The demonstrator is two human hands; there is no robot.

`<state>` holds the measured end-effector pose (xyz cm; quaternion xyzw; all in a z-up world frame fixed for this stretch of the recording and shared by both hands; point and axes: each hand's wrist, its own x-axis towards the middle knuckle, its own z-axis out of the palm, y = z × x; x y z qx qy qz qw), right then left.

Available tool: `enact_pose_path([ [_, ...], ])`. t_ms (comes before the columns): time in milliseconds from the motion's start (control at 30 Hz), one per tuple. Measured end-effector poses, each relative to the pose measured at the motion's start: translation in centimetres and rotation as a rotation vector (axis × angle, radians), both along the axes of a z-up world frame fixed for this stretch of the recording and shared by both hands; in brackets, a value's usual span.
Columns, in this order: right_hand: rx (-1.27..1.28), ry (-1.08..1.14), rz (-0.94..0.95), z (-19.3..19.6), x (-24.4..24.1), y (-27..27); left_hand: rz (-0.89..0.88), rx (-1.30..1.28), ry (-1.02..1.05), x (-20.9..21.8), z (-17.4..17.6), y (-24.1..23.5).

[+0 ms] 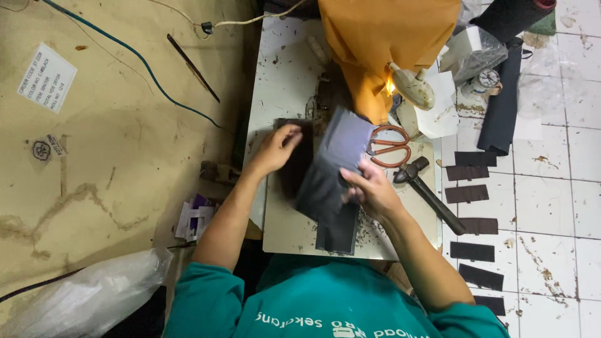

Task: The person aligns and folds a black leather wallet on a workbench, then uses a hammer to tap the folded edges. They continue to adjust and press the wallet, then set it aside and briefly handle a small metal pin on the table.

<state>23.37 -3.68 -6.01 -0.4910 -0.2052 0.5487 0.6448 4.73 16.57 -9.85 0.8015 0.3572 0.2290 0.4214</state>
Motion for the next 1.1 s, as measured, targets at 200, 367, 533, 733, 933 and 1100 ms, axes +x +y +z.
enact_pose_path([
  [200, -0.051, -0.219, -0.123, 3.0, 0.7, -8.7, -0.11, 0.307, -0.039, 0.9, -7.4, 0.5],
  [367, -0.132, -0.482, -0.296, 2.0, 4.4, -17.0, 0.016, 0.358, 0.121, 1.1, -2.7, 1.2],
  [533, -0.086, -0.566, -0.426, 5.1, 5.0, -20.0, 0.263, 0.322, 0.613, 0.1, -1.0, 2.2],
  [733, 0.077, -0.739, -0.39, 7.8, 5.8, -20.4, 0.302, 0.452, 0.087, 1.2, -2.8, 5.7],
  [933, 0.236, -0.976, -0.509, 4.9, 7.7, -21.6, 0.249, 0.303, 0.107, 3.7, 3.4, -2.8],
  [1100, 0.077, 0.03, -0.571, 5.3, 6.7, -17.3, 0.001, 0.104, 0.258, 4.5, -2.3, -10.8],
])
